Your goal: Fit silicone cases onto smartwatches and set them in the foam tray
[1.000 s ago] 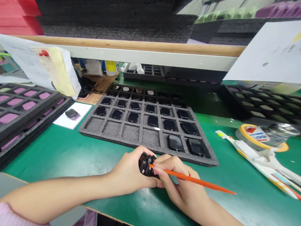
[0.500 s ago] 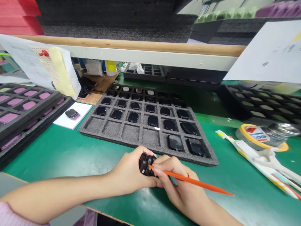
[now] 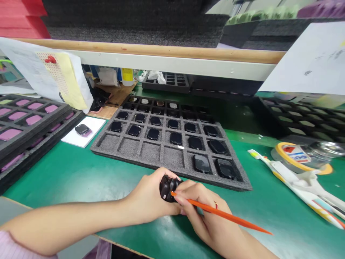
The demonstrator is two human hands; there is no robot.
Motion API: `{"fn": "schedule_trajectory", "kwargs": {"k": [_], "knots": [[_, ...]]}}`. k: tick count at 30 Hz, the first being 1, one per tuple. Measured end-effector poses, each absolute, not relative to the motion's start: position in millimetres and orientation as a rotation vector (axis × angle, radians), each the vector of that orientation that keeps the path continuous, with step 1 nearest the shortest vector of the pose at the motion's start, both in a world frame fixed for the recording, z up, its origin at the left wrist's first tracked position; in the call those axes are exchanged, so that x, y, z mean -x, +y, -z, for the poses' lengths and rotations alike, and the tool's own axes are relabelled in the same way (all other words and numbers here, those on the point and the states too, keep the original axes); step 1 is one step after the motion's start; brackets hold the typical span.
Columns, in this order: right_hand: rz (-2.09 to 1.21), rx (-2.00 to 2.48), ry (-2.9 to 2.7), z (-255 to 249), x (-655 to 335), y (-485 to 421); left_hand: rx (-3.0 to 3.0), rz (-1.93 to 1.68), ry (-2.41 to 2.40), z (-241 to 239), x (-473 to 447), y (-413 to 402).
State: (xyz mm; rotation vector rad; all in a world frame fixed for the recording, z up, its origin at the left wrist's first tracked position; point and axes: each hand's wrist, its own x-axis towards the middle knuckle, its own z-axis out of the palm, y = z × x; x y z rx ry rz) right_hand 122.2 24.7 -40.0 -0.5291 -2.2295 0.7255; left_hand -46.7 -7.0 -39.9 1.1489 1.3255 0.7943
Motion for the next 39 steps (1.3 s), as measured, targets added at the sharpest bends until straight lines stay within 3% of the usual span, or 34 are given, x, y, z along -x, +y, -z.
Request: {"fn": "schedule_trajectory", "kwargs": {"k": [15,19,26,32,39], "knots": [[-0.821,0.670,-1.907,28,-132,24,-1.134,-0.834,1.288,43,51,-8],[-0.658,1.058,-1.687,10,-176,38,-1.144,-0.793,1.280,39,54,-8],[-0.237,1.938,-2.117,39,-258,55,-1.185,-0.729,1.334,37,57,-8],[-0.015,2.117,-1.984,36,-293,64,-1.191,-0.774,1.267,43,57,-2],[0.175,2.015,-1.944,38,-307,123,-1.066,-0.838,1.230,43,53,-6]]}}
